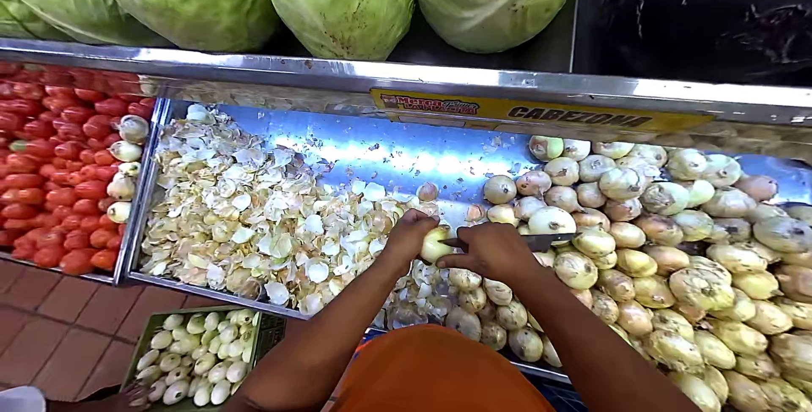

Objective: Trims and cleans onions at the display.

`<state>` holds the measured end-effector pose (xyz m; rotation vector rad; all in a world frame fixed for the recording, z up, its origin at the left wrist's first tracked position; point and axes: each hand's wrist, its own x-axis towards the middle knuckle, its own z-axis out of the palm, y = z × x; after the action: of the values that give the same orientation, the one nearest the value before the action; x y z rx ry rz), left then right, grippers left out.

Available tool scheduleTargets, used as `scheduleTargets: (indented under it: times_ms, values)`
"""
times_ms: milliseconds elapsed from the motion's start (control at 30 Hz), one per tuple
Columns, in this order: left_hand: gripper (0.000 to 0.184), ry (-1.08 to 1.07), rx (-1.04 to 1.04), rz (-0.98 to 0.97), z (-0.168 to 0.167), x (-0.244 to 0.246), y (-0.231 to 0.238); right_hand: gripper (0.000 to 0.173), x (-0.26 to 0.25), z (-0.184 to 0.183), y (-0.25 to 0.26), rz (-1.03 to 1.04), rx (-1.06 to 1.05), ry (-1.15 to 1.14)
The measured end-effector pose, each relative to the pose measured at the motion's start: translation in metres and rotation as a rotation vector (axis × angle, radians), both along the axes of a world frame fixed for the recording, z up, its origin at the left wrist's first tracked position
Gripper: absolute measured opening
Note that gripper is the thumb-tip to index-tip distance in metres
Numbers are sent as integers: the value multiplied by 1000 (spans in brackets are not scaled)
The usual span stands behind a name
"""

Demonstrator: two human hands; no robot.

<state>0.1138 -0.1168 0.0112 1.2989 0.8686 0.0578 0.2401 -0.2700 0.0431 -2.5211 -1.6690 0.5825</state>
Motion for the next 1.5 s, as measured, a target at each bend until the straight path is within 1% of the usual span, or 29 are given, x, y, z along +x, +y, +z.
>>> scheduleTargets:
  times_ms: [67, 133, 200, 267, 367, 467, 533, 567, 600, 633, 700, 767, 867, 967, 1033, 1100, 1200, 1267, 1333, 1367, 1400, 1433, 1467, 1500]
  values:
    - [33, 89, 1, 0, 0, 2, -1, 78, -2, -3, 0, 77, 7, -24]
    - [33, 131, -76, 55, 1, 5, -3, 78, -2, -14, -4, 154, 64, -60]
    - [35, 143, -148, 126, 1, 9, -7, 77, -2, -26, -9, 154, 155, -110]
    - [38, 129, -202, 192, -1, 11, -14, 76, -1, -32, -14, 130, 201, -167]
    - [39, 101, -219, 317, -15, 13, -23, 74, -9, -36, -22, 140, 188, -163]
    - [47, 52, -256, 417, -28, 15, -12, 73, -32, -32, -25, 198, 94, -34]
    - [49, 30, -320, 381, -22, 16, -1, 65, -28, -27, -24, 141, -19, 80]
    - [49, 17, -344, 331, -18, 13, 3, 60, -22, -26, -24, 79, -24, 124]
    - [49, 7, -346, 280, -15, 8, 5, 58, -15, -23, -26, 14, 3, 150]
    - [47, 0, -332, 236, -12, 4, 6, 60, -10, -20, -27, -42, 41, 167]
    - [45, -3, -298, 179, -7, -2, 3, 67, -2, -14, -25, -89, 111, 140]
    - [42, 2, -289, 139, -2, -4, -2, 72, 1, -9, -18, -71, 109, 111]
    - [41, 20, -283, 98, 7, -6, -11, 74, -2, -11, -9, -47, 129, 30]
    - [42, 40, -305, 155, 5, -3, -7, 77, -6, -18, -8, 23, 241, -116]
    - [42, 22, -357, 266, 3, -3, -3, 73, -14, -27, -9, 118, 290, -162]
    - [42, -1, -387, 344, 3, -1, 1, 72, -26, -30, -8, 169, 235, -138]
    - [46, -45, -462, 344, 9, -4, 0, 73, -38, -34, -9, 170, 219, -103]
    - [46, -57, -531, 372, 6, -6, -2, 74, -40, -27, -12, 184, 131, -52]
    - [50, -77, -539, 317, 2, -8, 1, 73, -36, -12, -14, 190, -19, 72]
    - [58, -86, -529, 225, 0, -11, 4, 74, -32, -4, -16, 169, -75, 147]
    - [72, -98, -515, 109, -1, -14, 8, 75, -27, 3, -19, 114, -87, 215]
    - [84, -109, -489, 0, -2, -16, 11, 76, -20, 7, -21, 30, -53, 270]
    - [88, -112, -456, -79, -2, -18, 12, 76, -14, 7, -24, -56, 3, 295]
    - [84, -109, -430, -114, -3, -19, 10, 77, -8, 5, -25, -120, 43, 300]
